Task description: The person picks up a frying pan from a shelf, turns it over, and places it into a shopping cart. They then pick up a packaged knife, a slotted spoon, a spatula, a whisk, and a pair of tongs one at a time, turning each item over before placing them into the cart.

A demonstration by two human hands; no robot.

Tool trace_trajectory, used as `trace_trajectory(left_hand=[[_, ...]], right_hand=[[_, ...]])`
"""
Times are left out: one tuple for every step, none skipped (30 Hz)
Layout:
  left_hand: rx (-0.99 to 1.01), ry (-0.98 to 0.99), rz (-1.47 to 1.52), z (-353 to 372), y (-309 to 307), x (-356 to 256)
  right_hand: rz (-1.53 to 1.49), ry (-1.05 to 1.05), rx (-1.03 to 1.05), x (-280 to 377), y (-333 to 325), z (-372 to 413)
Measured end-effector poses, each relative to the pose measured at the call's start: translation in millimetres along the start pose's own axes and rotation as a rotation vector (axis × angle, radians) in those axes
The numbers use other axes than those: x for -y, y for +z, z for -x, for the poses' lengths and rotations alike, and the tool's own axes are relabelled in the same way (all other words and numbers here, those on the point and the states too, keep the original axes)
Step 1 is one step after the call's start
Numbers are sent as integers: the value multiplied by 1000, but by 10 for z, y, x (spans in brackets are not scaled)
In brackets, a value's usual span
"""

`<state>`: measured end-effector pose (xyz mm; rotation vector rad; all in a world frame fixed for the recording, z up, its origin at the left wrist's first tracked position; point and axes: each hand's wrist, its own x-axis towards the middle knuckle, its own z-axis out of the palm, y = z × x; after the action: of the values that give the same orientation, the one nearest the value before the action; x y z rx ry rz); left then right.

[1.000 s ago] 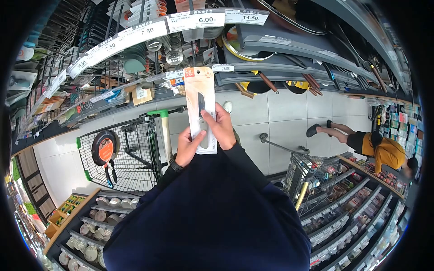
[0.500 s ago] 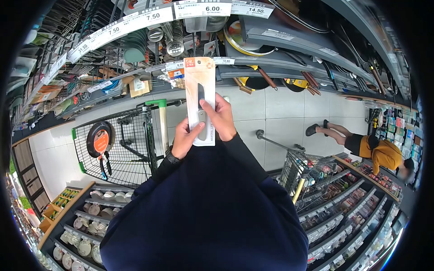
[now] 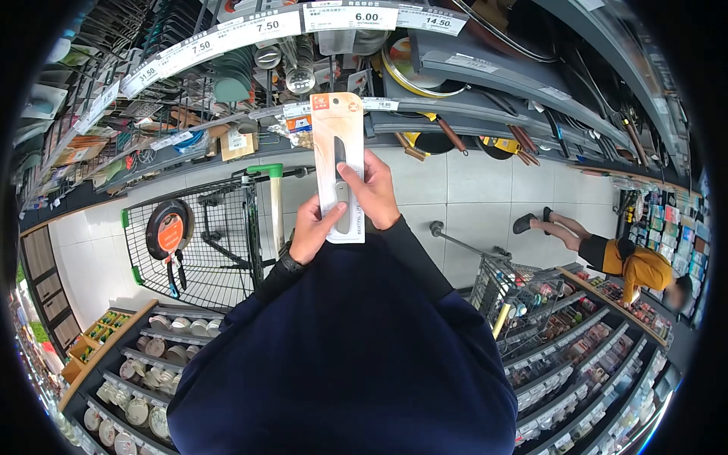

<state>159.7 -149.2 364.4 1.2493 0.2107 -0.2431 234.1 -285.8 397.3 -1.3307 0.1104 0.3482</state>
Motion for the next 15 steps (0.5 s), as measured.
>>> trace_trajectory(left_hand=[[9,-1,-9,-8,-16,29],[17,-3,-18,-11,-23,48],[18,-6,-18,-14,-17,27],[17,-18,-3,-18,-8,-8],[15,-31,11,-24,-4,-28],[16,-33,11,-35,-10,-19],[15,-36,-19,-44,-22,1],[13,-40,-48,-54,-34,23],[12,-43,-48,-63,-51,44],[35,-63,-59,-66,-73,62],[59,-81,-69,-75,-88,76],[59,-82,-70,-90,-89,70],[58,-76,-69,-100,-84,63],[58,-70,-67,-104,-74,57],[61,-72,-66,-111,-65,53]], right_hand=[[-1,0,-9,-12,-3,-8],[-2,2,-17,-19,-4,-13],[-2,4,-19,-21,-2,-18],[-11,15,-31,-20,2,-24],[-21,27,-43,-22,5,-32],[-22,28,-45,-31,2,-44],[-25,33,-47,-47,-2,-54],[-29,38,-50,-58,-5,-66],[-29,41,-50,-60,-2,-80],[-18,8,-47,-62,6,-90],[-6,-27,-44,-61,11,-104],[-7,-27,-44,-57,10,-119],[-3,-24,-45,-55,5,-127],[1,-21,-46,-52,-4,-126],[2,-21,-49,-54,-10,-131]])
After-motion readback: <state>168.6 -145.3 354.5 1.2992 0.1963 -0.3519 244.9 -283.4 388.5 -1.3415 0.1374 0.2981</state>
